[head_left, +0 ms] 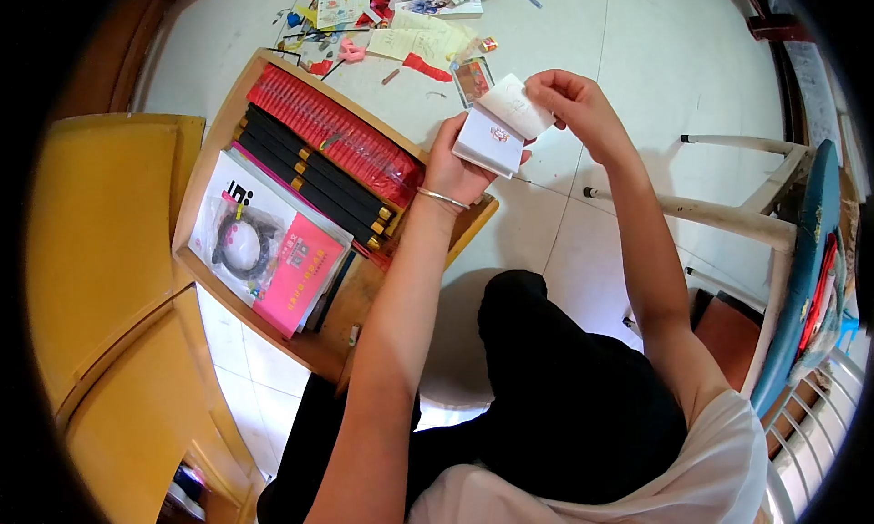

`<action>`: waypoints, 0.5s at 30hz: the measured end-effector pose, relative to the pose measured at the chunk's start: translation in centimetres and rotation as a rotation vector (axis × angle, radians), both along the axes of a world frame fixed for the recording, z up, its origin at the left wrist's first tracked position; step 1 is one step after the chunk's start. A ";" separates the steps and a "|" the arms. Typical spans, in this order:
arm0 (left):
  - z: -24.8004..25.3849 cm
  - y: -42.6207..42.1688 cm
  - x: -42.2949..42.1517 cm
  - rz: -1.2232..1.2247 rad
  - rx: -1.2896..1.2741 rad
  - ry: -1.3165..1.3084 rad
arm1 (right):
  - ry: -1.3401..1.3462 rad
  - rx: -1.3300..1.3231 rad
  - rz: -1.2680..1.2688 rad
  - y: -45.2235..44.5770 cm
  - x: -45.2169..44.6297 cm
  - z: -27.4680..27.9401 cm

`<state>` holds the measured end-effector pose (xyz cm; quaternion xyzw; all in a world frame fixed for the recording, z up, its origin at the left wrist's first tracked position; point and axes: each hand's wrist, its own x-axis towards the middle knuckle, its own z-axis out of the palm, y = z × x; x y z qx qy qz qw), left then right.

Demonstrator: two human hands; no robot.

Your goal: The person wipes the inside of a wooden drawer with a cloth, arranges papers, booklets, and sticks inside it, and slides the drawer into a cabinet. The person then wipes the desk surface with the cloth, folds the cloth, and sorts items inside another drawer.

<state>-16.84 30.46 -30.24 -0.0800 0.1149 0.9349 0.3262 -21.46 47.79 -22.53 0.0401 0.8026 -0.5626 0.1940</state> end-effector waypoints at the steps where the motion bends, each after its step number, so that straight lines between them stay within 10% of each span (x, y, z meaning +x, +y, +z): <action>1: -0.2 0.2 0.0 0.030 -0.004 -0.025 | 0.001 0.001 0.004 -0.1 0.0 0.5; 7: -1.2 0.4 0.0 0.059 -0.075 0.032 | 0.286 0.443 0.355 0.0 -1.4 0.7; 15: -0.4 0.2 0.4 0.095 -0.106 -0.139 | 0.299 -0.115 -0.067 0.0 -3.6 4.0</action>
